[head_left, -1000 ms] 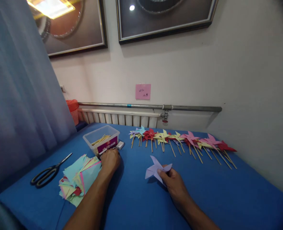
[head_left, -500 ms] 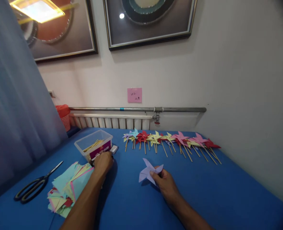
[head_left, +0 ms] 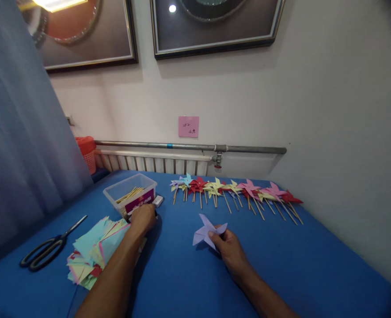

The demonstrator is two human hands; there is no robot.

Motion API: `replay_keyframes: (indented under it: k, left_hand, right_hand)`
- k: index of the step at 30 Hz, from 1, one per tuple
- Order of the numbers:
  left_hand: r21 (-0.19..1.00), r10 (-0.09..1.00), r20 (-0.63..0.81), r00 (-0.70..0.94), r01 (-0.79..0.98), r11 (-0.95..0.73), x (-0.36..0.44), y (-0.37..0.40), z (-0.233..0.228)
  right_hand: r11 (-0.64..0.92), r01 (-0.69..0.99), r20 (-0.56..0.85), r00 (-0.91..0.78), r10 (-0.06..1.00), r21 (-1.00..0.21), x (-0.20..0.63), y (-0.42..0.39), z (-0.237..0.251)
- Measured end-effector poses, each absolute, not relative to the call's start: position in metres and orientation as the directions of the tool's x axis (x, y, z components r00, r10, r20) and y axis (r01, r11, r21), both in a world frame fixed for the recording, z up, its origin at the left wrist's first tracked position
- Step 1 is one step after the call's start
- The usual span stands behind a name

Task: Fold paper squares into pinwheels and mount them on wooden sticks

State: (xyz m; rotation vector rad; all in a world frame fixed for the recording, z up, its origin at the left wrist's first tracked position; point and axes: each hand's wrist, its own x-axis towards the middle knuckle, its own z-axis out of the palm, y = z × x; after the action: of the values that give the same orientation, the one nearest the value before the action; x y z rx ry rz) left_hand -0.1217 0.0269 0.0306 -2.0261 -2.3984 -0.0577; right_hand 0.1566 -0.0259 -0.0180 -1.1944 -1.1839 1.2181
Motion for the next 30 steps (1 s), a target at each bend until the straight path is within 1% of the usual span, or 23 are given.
replay_keyframes:
  k: [7,14,19,23,30]
  left_hand:
    - [0.029,0.99,0.004,-0.139,0.99,0.139,-0.126,0.033,0.029]
    - [0.031,0.984,0.003,-0.178,0.984,0.178,-0.121,0.03,0.031]
    - [0.064,0.981,0.066,-0.183,0.982,0.179,-0.121,0.022,0.039]
    - [0.073,0.979,0.086,-0.187,0.981,0.181,-0.12,0.021,0.04]
    - [0.087,0.978,0.038,-0.204,0.976,0.2,-0.12,0.022,0.041]
  right_hand:
    - [-0.03,-0.064,-0.03,0.001,1.0,-0.998,0.156,-0.026,-0.016]
    - [-0.052,-0.064,-0.052,-0.003,0.999,-0.997,0.157,-0.028,-0.014]
    - [-0.062,-0.061,-0.062,-0.004,0.998,-0.996,0.157,-0.027,-0.017]
    - [-0.057,-0.062,-0.057,0.003,0.998,-0.996,0.157,-0.027,-0.018]
    - [-0.067,-0.043,-0.067,-0.015,0.998,-0.997,0.159,-0.025,-0.018]
